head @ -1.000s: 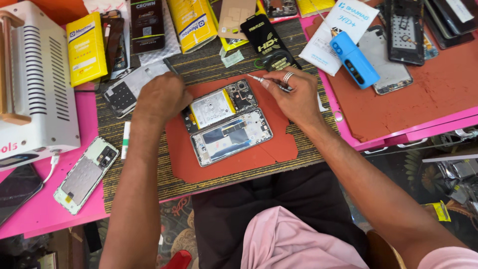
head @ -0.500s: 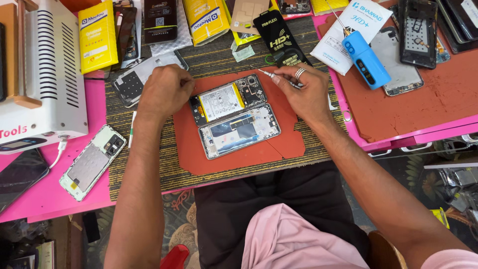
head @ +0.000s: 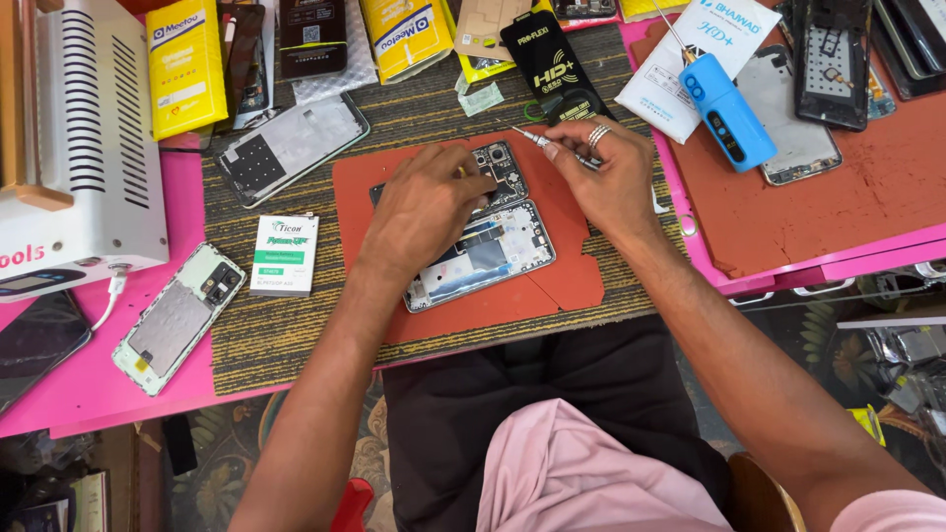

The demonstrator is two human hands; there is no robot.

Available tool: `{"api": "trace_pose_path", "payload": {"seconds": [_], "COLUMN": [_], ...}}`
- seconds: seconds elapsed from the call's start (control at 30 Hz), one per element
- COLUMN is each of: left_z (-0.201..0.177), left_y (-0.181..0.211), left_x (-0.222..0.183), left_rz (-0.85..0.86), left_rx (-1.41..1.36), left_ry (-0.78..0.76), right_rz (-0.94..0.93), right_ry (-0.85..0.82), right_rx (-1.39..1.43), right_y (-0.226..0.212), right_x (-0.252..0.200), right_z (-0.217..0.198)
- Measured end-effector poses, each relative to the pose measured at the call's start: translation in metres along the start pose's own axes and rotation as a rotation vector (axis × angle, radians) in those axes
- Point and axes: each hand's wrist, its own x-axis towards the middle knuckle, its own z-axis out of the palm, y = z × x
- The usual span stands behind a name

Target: The person uses a blue heat gun to warm the edges of a white smartphone, then sets it aside. They pick up a black smartphone, open the back cover, and use a screwdriver to remove screws from the internal frame. The person then uses a metal chain to pull a component from the device.

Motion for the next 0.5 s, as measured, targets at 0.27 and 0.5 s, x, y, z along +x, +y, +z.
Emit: {"api": "trace_pose_path", "payload": {"seconds": [0.27, 0.5], "left_z": [0.015, 0.027], "left_y": [-0.009, -0.006], "left_x": [0.009, 0.009], "left_rz": [0.044, 0.002], "left_rx": [-0.071, -0.076], "left_ry": [0.008, 0.059], "right_rz": [0.006, 0.011], "right_ry": [0.0, -0.023], "right_rx": [-0.003, -0.007], "right_y": [0.0, -0.001], "right_x": [0.0, 0.0], "right_z": [-0.001, -0.002]}}
